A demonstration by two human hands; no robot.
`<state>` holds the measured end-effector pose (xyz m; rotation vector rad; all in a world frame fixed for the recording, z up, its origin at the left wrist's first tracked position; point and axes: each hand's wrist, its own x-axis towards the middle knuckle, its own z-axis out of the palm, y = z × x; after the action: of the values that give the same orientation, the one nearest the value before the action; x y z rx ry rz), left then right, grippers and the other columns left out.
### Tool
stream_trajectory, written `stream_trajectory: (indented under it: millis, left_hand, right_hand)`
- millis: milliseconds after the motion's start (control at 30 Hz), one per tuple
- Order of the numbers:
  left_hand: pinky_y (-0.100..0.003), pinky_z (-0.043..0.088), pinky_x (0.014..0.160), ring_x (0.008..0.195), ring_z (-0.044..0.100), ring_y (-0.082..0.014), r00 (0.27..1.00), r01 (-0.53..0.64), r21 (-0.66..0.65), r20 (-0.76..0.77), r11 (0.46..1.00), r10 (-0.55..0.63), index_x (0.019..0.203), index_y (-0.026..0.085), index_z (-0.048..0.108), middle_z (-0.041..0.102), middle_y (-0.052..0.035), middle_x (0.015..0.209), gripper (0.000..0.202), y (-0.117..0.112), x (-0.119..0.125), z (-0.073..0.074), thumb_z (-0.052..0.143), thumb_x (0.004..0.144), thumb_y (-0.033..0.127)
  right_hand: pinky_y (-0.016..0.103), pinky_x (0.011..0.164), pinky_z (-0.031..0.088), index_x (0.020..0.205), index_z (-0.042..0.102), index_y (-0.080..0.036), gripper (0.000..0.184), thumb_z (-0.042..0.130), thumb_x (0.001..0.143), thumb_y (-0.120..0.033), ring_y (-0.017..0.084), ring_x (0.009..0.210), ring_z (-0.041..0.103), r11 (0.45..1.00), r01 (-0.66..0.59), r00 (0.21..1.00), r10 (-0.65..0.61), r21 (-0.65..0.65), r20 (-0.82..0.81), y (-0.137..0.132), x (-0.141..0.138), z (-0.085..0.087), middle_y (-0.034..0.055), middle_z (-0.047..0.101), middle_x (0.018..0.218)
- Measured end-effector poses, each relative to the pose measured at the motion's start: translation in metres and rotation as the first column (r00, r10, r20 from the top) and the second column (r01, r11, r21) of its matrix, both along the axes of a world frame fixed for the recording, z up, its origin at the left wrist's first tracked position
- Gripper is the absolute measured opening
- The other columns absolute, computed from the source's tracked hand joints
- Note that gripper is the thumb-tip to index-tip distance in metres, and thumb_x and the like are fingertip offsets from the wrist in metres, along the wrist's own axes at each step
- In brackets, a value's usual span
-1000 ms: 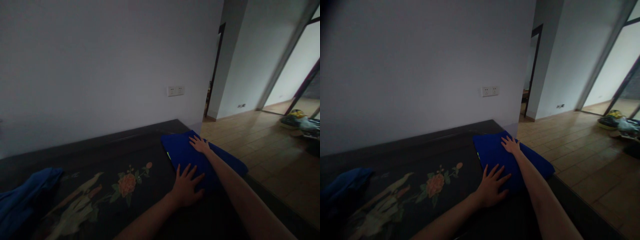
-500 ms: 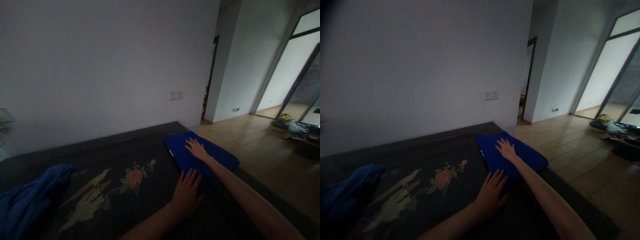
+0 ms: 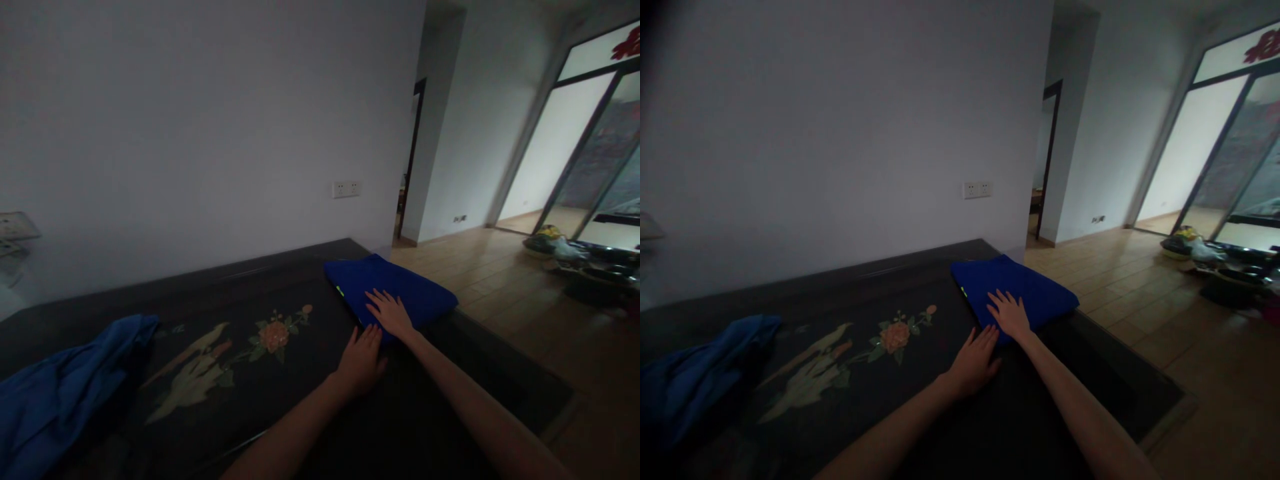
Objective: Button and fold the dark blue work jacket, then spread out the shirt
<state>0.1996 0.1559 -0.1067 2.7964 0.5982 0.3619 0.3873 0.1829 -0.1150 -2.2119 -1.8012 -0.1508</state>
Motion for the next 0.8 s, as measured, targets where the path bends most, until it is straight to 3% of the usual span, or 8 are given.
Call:
stream_trajectory:
  millis: [133,267,367,433,600,700,800]
  left_hand:
    - [-0.046,0.015,0.115,0.138,0.026,-0.0199,0.995,-0.041,0.001,0.091,0.999,0.041,0.140,0.012,0.034,0.036,-0.0111,0.146,0.053,-0.007,-0.008,0.005,0.033,0.093,0.037]
    - [-0.046,0.017,0.115,0.130,0.039,-0.0174,0.978,-0.070,0.022,0.199,0.997,0.064,0.125,0.024,0.051,0.049,-0.0047,0.136,0.038,-0.011,-0.045,0.022,0.043,0.088,0.023]
    - [-0.045,0.024,0.112,0.119,0.050,-0.0168,0.952,-0.140,0.026,0.280,0.990,0.127,0.108,0.024,0.061,0.058,-0.0034,0.123,0.030,-0.003,-0.098,0.032,0.043,0.085,0.016]
    - [-0.042,0.035,0.106,0.113,0.053,-0.0180,0.928,-0.202,0.007,0.320,0.979,0.189,0.103,0.023,0.062,0.061,-0.0044,0.118,0.028,0.005,-0.143,0.033,0.042,0.085,0.015]
    - [-0.038,0.045,0.093,0.101,0.059,-0.0202,0.835,-0.453,-0.017,0.344,0.892,0.430,0.095,0.021,0.063,0.065,-0.0049,0.102,0.027,0.012,-0.253,0.019,0.038,0.085,0.016]
    - [-0.033,0.048,0.087,0.097,0.060,-0.0188,0.812,-0.525,0.004,0.303,0.851,0.499,0.095,0.022,0.062,0.065,-0.0040,0.100,0.027,0.001,-0.294,0.009,0.037,0.086,0.018]
    - [-0.031,0.048,0.086,0.095,0.061,-0.0174,0.789,-0.581,0.015,0.254,0.814,0.559,0.096,0.024,0.062,0.065,-0.0023,0.101,0.027,-0.006,-0.314,0.010,0.038,0.086,0.019]
  right_hand:
    - [0.047,0.107,0.027,0.132,0.048,-0.021,0.044,0.032,0.094,-0.035,0.023,0.127,0.042,0.989,0.013,0.996,0.001,0.150,-0.093,-0.004,0.001,0.000,0.0084,0.052,0.135]
    - [0.040,0.103,0.035,0.120,0.058,-0.018,0.039,0.034,0.091,-0.028,0.022,0.116,0.051,0.948,-0.014,0.976,0.081,0.318,-0.200,-0.015,-0.011,0.009,0.0090,0.061,0.122]
    - [0.040,0.098,0.039,0.113,0.061,-0.021,0.036,0.036,0.088,-0.024,0.022,0.109,0.055,0.924,-0.084,0.945,0.193,0.374,-0.263,-0.027,-0.041,0.023,0.0078,0.063,0.115]
    - [0.040,0.096,0.040,0.110,0.062,-0.022,0.033,0.038,0.087,-0.022,0.022,0.106,0.056,0.906,-0.181,0.905,0.306,0.383,-0.295,-0.037,-0.073,0.030,0.0071,0.064,0.112]
    - [0.036,0.091,0.044,0.108,0.061,-0.021,0.026,0.045,0.088,-0.018,0.018,0.101,0.056,0.811,-0.461,0.752,0.573,0.361,-0.327,-0.068,-0.166,0.028,0.0055,0.064,0.105]
    - [0.037,0.089,0.044,0.107,0.061,-0.020,0.024,0.046,0.088,-0.017,0.019,0.098,0.055,0.744,-0.603,0.713,0.665,0.289,-0.222,-0.082,-0.200,0.019,0.0063,0.063,0.103]
    - [0.039,0.087,0.045,0.103,0.063,-0.019,0.023,0.045,0.089,-0.017,0.021,0.094,0.055,0.674,-0.709,0.674,0.734,0.209,-0.081,-0.086,-0.210,0.014,0.0076,0.063,0.100]
